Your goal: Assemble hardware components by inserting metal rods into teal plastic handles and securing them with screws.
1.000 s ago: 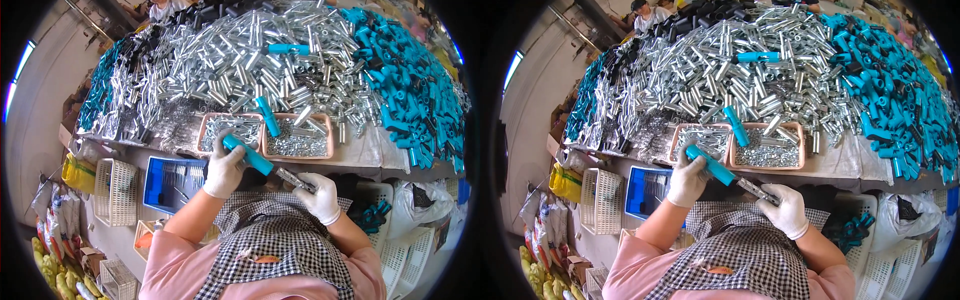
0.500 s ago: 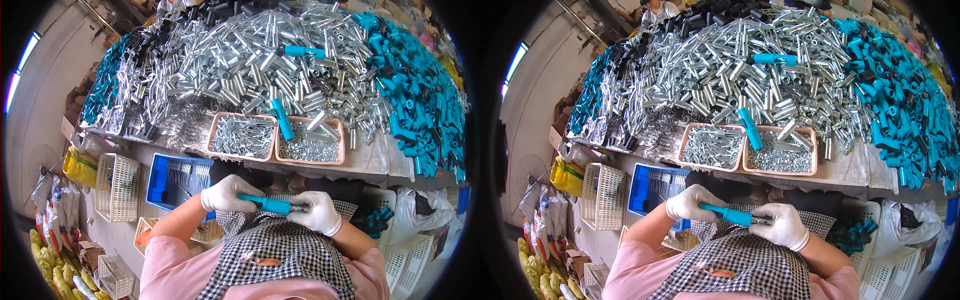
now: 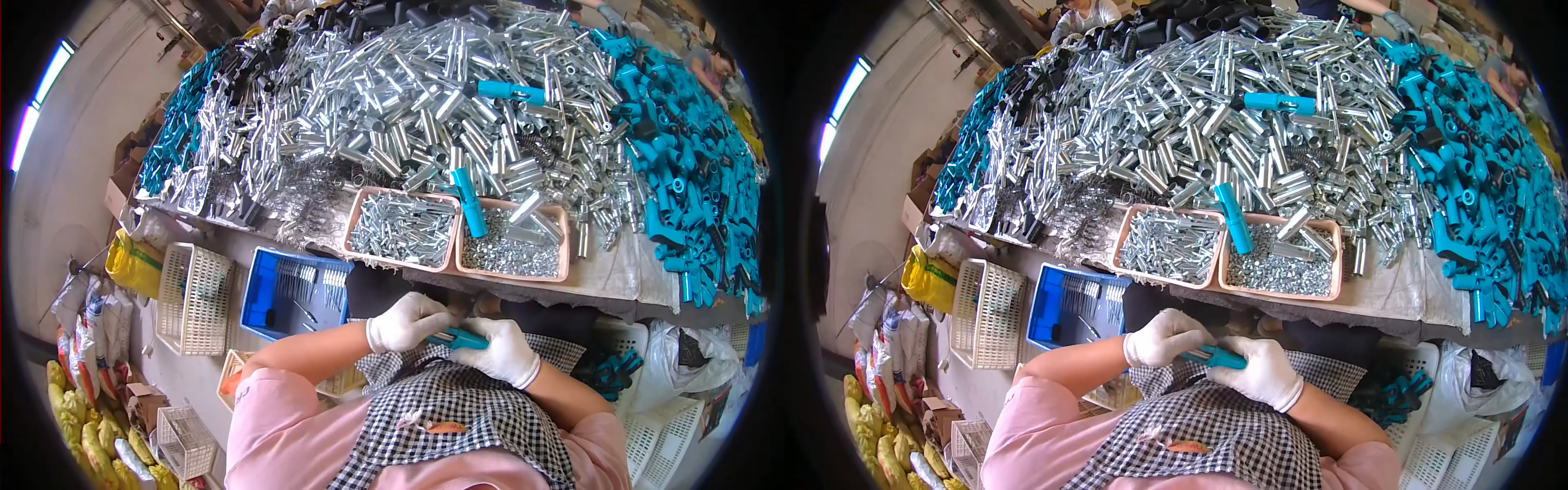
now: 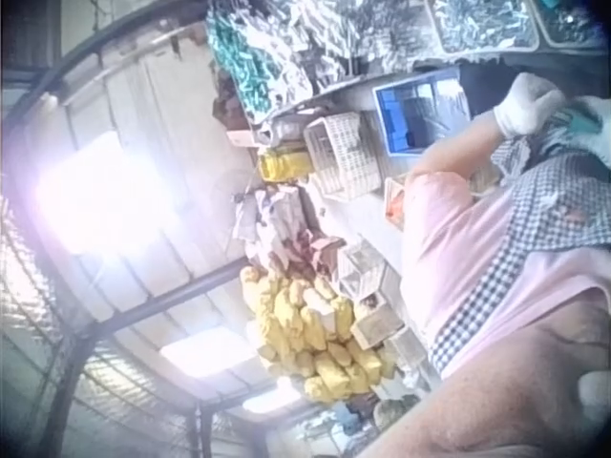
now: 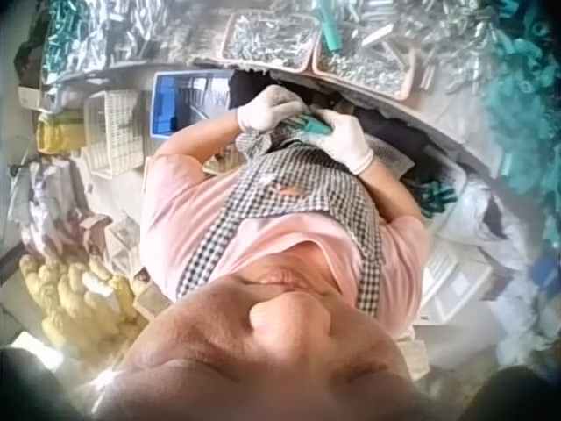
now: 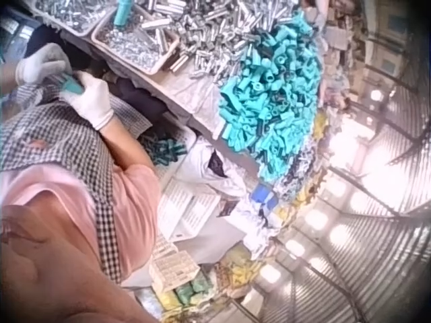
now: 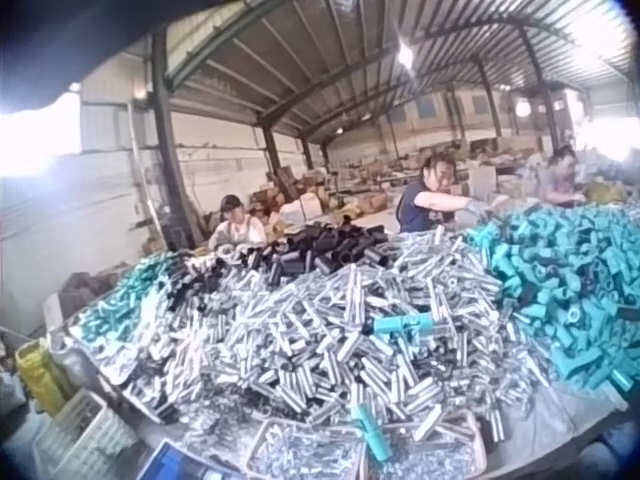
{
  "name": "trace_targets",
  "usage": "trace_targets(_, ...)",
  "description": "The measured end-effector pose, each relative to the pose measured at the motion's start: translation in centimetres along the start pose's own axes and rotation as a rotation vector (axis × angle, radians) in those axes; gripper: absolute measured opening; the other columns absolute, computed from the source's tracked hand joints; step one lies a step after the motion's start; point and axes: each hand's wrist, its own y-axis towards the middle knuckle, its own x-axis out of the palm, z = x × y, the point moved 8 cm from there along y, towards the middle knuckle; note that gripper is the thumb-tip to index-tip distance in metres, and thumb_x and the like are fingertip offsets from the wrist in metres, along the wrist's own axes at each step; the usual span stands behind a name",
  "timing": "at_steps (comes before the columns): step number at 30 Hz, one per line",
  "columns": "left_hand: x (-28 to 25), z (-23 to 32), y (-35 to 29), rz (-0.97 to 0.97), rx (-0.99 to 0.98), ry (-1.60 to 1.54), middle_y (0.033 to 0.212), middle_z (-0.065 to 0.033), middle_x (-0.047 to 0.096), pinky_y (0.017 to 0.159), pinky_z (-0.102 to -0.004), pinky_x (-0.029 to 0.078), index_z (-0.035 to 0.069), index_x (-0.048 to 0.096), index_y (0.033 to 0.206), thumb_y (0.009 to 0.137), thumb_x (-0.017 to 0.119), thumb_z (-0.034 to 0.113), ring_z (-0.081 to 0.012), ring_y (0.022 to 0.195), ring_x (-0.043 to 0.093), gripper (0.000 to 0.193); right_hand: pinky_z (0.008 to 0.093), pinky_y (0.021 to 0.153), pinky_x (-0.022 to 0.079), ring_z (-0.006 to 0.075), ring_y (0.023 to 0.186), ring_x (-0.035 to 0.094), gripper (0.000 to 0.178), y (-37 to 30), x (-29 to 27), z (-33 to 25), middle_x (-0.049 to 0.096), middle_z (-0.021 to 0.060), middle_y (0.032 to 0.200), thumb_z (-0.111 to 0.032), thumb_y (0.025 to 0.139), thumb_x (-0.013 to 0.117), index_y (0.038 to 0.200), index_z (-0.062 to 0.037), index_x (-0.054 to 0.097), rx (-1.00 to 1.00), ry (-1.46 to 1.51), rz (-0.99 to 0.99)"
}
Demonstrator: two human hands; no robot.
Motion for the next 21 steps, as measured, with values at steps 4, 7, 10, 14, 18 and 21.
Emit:
trace_targets(4,-1.7,2.6,1.7,-0.001,0.084,0.293,0.081,-0.0156,0.07,0.068,-0.0342,0.053,0.0,0.072,0.094,0.093,0.055,0.021,-0.0228,0.073,0.067,0.027,0.0329,0.072,0.055,0.0276,0.076,0.072,0.042,0.6,-0.8,0.1,0.071,0.0186,0.087,-0.027,0.077,0.082,0.109,-0.0018,0.071,-0.043,-0.053,0.023)
trace_targets(7,-5.9,6.4,4.2,0.291,0.316,0.688,0.082,-0.0183,0.066,0.071,-0.0472,0.053,0.002,0.068,0.089,0.086,0.065,0.022,-0.0386,0.077,0.065,0.021,0.0364,0.062,0.052,0.0332,0.065,0.067,0.028,1.2,-2.7,-0.6,0.066,0.0187,0.074,-0.026,0.079,0.079,0.095,-0.0049,0.072,-0.034,-0.167,0.117)
trace_targets(10,-9.8,3.6,7.9,0.444,0.159,1.114,0.083,-0.0202,0.067,0.072,-0.0492,0.054,0.0,0.057,0.111,0.082,0.062,0.012,-0.0394,0.08,0.067,0.032,0.0373,0.061,0.051,0.0348,0.064,0.065,0.025,1.0,-3.3,0.5,0.065,0.0186,0.073,-0.025,0.079,0.078,0.094,-0.006,0.072,-0.045,-0.102,0.145)
trace_targets(14,-10.9,2.3,8.6,0.439,0.113,1.146,0.084,-0.0238,0.067,0.072,-0.0484,0.054,-0.001,0.055,0.114,0.081,0.054,0.0,-0.039,0.082,0.068,0.034,0.0401,0.06,0.05,0.0376,0.068,0.064,0.021,-0.1,-3.9,0.2,0.064,0.0178,0.075,-0.025,0.079,0.077,0.088,-0.0072,0.07,-0.108,-0.166,0.176)
trace_targets(18,-10.6,5.6,6.0,0.608,0.225,1.117,0.099,-0.0214,0.063,0.073,-0.0466,0.055,0.0,0.06,0.112,0.083,0.056,0.0,-0.0389,0.087,0.067,0.03,0.0413,0.058,0.05,0.0372,0.067,0.064,0.02,-1.2,-4.5,-0.9,0.064,0.0153,0.074,-0.026,0.077,0.078,0.084,-0.0096,0.069,-0.155,-0.308,0.225)
trace_targets(21,-7.1,8.0,1.9,0.631,0.407,0.482,0.089,-0.0141,0.066,0.069,-0.0386,0.054,0.001,0.066,0.097,0.085,0.065,0.003,-0.0317,0.08,0.067,0.012,0.0409,0.058,0.05,0.0366,0.067,0.065,0.021,-1.5,-5.0,-1.1,0.065,0.0153,0.074,-0.026,0.076,0.079,0.085,-0.0094,0.069,-0.144,-0.316,0.25)
